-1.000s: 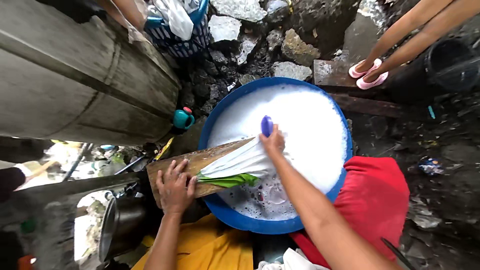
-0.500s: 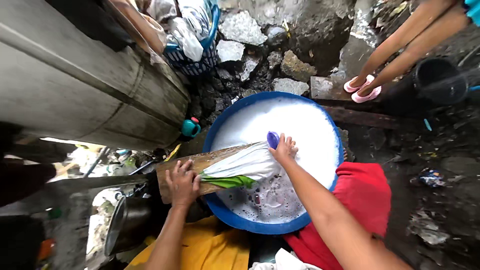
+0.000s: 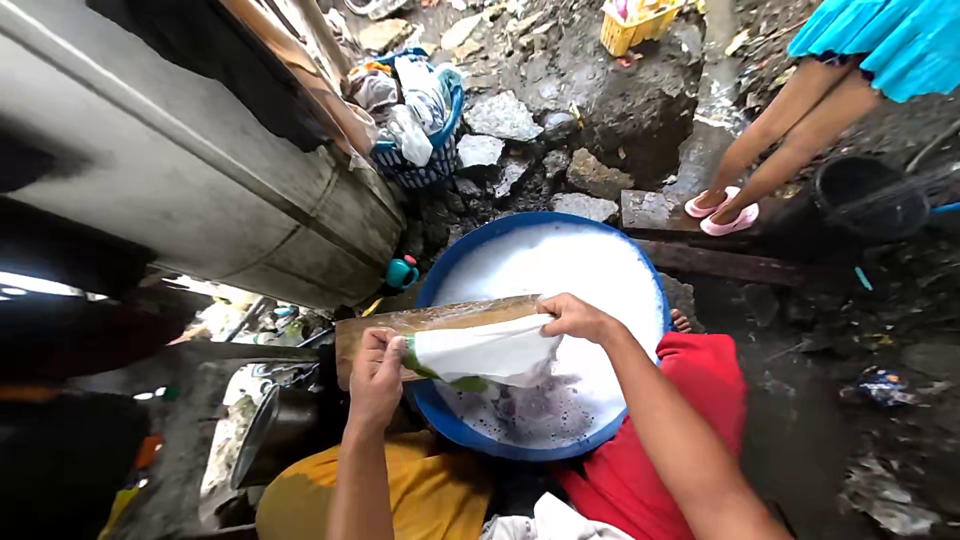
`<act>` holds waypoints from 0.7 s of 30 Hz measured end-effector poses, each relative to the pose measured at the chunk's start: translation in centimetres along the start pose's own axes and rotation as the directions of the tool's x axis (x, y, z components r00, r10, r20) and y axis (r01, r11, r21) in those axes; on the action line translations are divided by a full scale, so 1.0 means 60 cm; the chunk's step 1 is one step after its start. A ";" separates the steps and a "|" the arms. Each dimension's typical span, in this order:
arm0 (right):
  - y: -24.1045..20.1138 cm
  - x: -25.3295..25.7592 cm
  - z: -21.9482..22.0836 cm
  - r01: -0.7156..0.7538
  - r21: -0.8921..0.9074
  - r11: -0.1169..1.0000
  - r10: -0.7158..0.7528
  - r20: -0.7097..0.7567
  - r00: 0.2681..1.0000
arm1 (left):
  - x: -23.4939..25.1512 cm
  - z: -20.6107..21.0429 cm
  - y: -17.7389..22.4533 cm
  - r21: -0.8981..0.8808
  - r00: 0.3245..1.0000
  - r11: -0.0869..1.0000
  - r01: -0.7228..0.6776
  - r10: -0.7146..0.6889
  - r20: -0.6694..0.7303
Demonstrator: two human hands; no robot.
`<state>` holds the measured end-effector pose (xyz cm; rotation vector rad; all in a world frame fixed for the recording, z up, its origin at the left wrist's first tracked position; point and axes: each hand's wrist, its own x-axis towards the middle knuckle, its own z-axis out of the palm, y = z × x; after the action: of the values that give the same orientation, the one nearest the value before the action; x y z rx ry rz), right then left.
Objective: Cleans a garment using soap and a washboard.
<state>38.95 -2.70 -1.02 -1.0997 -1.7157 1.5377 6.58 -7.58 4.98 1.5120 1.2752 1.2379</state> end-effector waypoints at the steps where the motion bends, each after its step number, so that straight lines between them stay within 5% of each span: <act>1: -0.012 0.000 0.010 0.058 0.059 0.997 -0.058 -0.002 0.998 | 0.001 0.004 0.003 0.096 0.999 0.995 0.011 -0.015 0.035; 5: -0.075 0.010 0.088 0.201 0.123 0.972 -0.215 0.110 0.970 | 0.008 0.094 0.030 0.356 0.891 0.934 -0.036 -0.131 0.434; 10: -0.050 -0.017 0.055 0.174 0.301 0.937 -0.205 0.072 0.976 | 0.040 0.095 0.095 0.441 0.823 0.882 -0.165 -0.123 0.554; 13: -0.010 -0.005 0.031 0.046 0.196 0.980 -0.092 0.235 0.968 | 0.035 0.048 0.107 0.157 0.884 0.976 -0.148 0.060 0.463; 15: 0.017 0.005 0.022 0.014 0.120 0.993 -0.032 0.150 0.988 | 0.021 0.028 0.085 -0.162 0.964 0.987 0.002 0.041 0.262; 18: 0.030 0.009 0.051 0.193 0.422 0.886 -0.110 -0.212 0.971 | 0.007 0.065 0.028 -0.575 0.958 0.784 0.234 -0.285 0.001; 21: -0.047 0.004 0.145 0.406 0.537 0.739 -0.168 -0.436 0.884 | 0.022 0.166 -0.054 -0.737 0.810 0.514 0.440 -0.581 0.078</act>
<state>30.92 -6.85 0.26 -0.6634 -0.9536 1.4226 15.67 -5.47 -0.02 0.3787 1.0194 1.2552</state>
